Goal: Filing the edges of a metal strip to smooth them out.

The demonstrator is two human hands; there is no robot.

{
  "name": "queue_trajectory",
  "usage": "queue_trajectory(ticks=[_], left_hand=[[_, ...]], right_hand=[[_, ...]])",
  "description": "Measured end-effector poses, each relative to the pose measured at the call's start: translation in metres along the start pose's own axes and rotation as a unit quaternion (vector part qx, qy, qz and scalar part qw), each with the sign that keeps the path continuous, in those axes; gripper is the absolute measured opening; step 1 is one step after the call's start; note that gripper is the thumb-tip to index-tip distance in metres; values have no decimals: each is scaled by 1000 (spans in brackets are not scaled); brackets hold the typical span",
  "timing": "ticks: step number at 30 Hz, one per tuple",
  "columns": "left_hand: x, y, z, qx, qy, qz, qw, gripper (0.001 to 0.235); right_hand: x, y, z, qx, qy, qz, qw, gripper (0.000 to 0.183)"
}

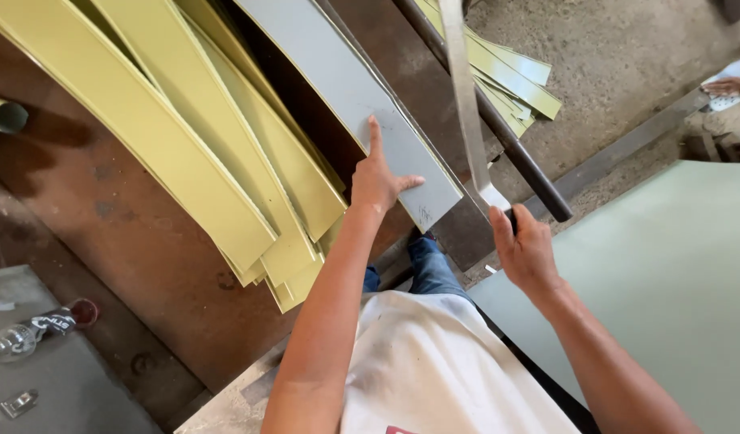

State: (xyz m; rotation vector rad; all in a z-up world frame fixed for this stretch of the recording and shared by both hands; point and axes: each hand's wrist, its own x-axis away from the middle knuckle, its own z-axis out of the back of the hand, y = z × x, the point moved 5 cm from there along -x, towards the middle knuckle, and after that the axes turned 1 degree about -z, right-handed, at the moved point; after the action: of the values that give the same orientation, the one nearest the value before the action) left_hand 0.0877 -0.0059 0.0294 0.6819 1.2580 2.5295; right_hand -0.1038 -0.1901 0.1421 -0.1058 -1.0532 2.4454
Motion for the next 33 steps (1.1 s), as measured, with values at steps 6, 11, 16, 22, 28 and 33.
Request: queue_trajectory(ticks=[6,11,16,22,28,33], left_hand=[[-6,45,28,-161,-85,99,978,152],[-12,48,27,-196,-83,116,970,150],[-9,46,18,-208,-86,129,966,149],[-13,39,15,-205,-52,141,967,149],[-11,43,15,-190,-59,186,962,149],[-6,58,21,-170,-86,202,961,147]], right_hand=[[-23,16,1,-18,-75,-129,989,51],[-28,9,6,-112,-141,-228,957,50],[-30,20,10,-197,-177,-225,938,55],[-28,45,-9,-139,-188,-266,935,49],[-33,68,-4,-144,-268,-239,922,55],[-46,110,-19,31,-299,-142,943,55]])
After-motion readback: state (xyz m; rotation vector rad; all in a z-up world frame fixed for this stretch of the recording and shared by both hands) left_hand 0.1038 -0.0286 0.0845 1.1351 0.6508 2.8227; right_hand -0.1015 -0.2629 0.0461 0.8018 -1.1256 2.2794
